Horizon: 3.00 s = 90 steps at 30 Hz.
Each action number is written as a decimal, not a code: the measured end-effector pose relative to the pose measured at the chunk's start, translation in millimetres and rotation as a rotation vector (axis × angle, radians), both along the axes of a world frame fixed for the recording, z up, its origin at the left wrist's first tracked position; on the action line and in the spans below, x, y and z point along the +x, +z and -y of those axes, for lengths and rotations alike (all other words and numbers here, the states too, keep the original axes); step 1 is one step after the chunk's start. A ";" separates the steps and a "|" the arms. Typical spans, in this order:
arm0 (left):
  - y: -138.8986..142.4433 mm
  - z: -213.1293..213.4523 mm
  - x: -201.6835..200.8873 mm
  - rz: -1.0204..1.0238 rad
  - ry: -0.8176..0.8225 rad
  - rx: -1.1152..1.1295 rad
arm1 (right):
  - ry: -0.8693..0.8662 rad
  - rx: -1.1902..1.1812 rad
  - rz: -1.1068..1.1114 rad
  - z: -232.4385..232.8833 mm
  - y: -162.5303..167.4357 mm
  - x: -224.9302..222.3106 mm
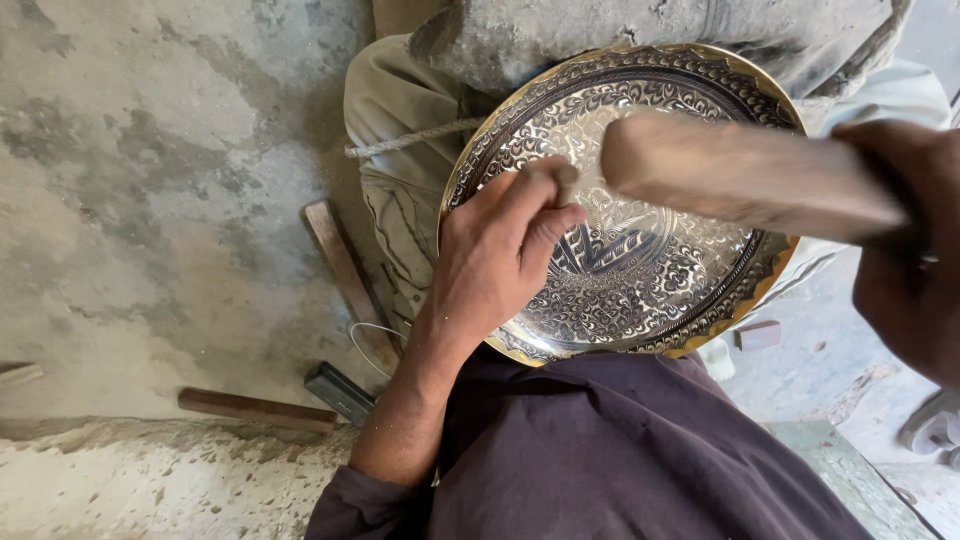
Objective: The person sits on the floor with an engraved brass tray resting on their lap. They hold a small punch against the tray's central raised design and repeatedly strike it with a wooden mallet, repositioning the punch around the motif to work the metal relief.
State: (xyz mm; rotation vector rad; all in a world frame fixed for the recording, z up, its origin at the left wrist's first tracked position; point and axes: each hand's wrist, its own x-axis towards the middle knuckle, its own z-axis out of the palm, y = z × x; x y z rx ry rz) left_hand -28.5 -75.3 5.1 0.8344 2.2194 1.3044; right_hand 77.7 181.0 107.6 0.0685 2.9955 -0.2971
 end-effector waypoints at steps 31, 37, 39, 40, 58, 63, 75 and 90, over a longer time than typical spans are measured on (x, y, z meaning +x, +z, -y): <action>0.8 1.2 3.3 0.035 0.036 -0.019 | 0.112 0.049 -0.005 -7.3 3.5 -32.5; -3.0 -0.3 2.7 0.034 0.008 0.026 | 0.191 0.170 -0.002 0.4 7.7 -37.8; -3.5 0.3 2.6 0.022 0.002 0.030 | 0.025 -0.022 0.038 3.1 10.6 -37.4; -3.5 1.0 2.6 0.013 0.009 0.050 | -0.149 -0.236 0.075 4.1 13.3 -36.3; -2.9 1.7 3.1 0.008 -0.016 0.022 | 0.093 0.068 0.056 -3.4 7.4 -27.9; -1.2 0.9 1.6 0.010 -0.024 -0.008 | -0.037 -0.113 0.034 0.8 5.9 -24.9; 4.9 0.1 -1.6 0.025 -0.046 -0.013 | 0.028 -0.009 0.007 -1.0 -0.7 -22.1; 1.9 0.3 -2.8 0.014 -0.060 -0.050 | 0.036 0.153 0.002 1.7 1.0 -11.9</action>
